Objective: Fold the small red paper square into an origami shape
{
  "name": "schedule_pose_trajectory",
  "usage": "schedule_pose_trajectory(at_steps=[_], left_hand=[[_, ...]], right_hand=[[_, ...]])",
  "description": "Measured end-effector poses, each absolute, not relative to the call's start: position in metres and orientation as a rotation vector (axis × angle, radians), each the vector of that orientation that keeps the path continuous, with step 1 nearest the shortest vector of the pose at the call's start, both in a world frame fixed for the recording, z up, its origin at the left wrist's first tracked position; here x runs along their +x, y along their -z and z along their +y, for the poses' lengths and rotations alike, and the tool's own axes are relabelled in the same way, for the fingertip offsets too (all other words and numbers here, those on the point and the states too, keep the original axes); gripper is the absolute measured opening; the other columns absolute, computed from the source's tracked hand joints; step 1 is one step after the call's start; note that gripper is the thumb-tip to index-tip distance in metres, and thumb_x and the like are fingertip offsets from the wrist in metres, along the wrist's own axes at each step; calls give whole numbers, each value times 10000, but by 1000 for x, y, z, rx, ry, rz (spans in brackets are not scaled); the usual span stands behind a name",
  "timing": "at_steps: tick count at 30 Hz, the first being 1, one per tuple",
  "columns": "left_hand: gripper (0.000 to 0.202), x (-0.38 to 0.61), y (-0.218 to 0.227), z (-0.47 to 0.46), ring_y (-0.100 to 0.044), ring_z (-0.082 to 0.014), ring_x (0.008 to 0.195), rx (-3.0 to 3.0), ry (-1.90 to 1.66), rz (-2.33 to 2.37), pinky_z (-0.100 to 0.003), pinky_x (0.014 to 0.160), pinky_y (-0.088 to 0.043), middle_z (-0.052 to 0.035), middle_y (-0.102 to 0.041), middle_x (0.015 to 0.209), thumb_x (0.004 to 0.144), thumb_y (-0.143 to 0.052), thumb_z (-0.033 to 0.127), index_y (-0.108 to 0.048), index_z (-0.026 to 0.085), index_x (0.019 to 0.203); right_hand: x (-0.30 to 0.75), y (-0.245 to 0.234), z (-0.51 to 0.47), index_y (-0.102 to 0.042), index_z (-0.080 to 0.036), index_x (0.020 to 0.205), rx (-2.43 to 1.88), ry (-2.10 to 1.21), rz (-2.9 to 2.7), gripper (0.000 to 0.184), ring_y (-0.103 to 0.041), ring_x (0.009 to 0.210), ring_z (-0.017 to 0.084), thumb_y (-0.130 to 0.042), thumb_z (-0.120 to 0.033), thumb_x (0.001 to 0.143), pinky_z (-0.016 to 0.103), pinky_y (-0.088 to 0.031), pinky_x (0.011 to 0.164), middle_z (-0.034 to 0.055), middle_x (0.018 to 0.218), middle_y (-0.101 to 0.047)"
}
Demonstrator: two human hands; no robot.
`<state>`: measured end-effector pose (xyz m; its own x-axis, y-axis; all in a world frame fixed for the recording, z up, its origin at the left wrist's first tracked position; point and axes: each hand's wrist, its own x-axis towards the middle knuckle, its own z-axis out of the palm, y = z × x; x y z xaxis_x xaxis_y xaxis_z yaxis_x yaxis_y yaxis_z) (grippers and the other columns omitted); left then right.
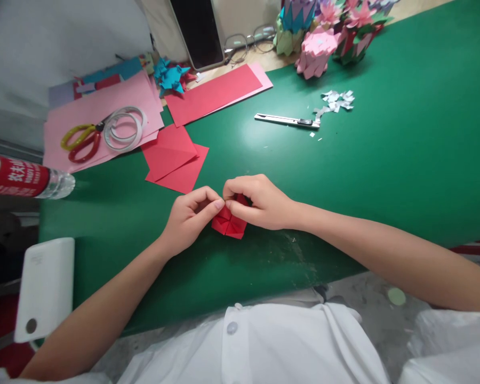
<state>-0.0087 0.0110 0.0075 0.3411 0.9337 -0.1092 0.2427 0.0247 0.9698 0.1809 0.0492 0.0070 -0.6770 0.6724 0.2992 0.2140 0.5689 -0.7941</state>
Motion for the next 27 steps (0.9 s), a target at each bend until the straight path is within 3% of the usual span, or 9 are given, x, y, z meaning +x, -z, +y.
schedule_pose_trajectory(at_steps=[4, 13, 21, 27], left_hand=[[313, -11, -7, 12, -363, -87, 528, 1493, -751, 1060, -219, 496, -304, 39, -416, 586, 878, -545, 398, -478, 184, 660], [319, -12, -11, 12, -315, -80, 520, 1569, -707, 1012, -219, 489, -266, 52, -363, 588, 887, -533, 377, -438, 187, 649], [337, -11, -11, 13, -307, -88, 534, 1615, -651, 1016, -220, 494, -267, 50, -341, 580, 893, -503, 382, -402, 187, 637], [324, -11, -12, 13, -338, -102, 526, 1654, -553, 998, -243, 489, -269, 29, -387, 561, 863, -518, 383, -497, 179, 612]], right_hand=[[181, -8, 49, -479, -169, 701, -653, -1063, -2170, 126, -390, 554, 60, -480, -130, 820, 178, -325, 550, -42, 621, -477], [184, -5, 51, -511, -163, 726, -610, -1144, -2173, 150, -424, 571, 70, -520, -217, 865, 188, -344, 562, -31, 633, -496], [184, -8, 53, -520, -173, 745, -499, -1063, -2224, 134, -461, 643, 93, -477, -162, 872, 215, -385, 628, -1, 683, -535], [183, -7, 52, -526, -169, 752, -521, -1114, -2195, 132, -468, 612, 82, -486, -187, 877, 204, -383, 597, -12, 668, -528]])
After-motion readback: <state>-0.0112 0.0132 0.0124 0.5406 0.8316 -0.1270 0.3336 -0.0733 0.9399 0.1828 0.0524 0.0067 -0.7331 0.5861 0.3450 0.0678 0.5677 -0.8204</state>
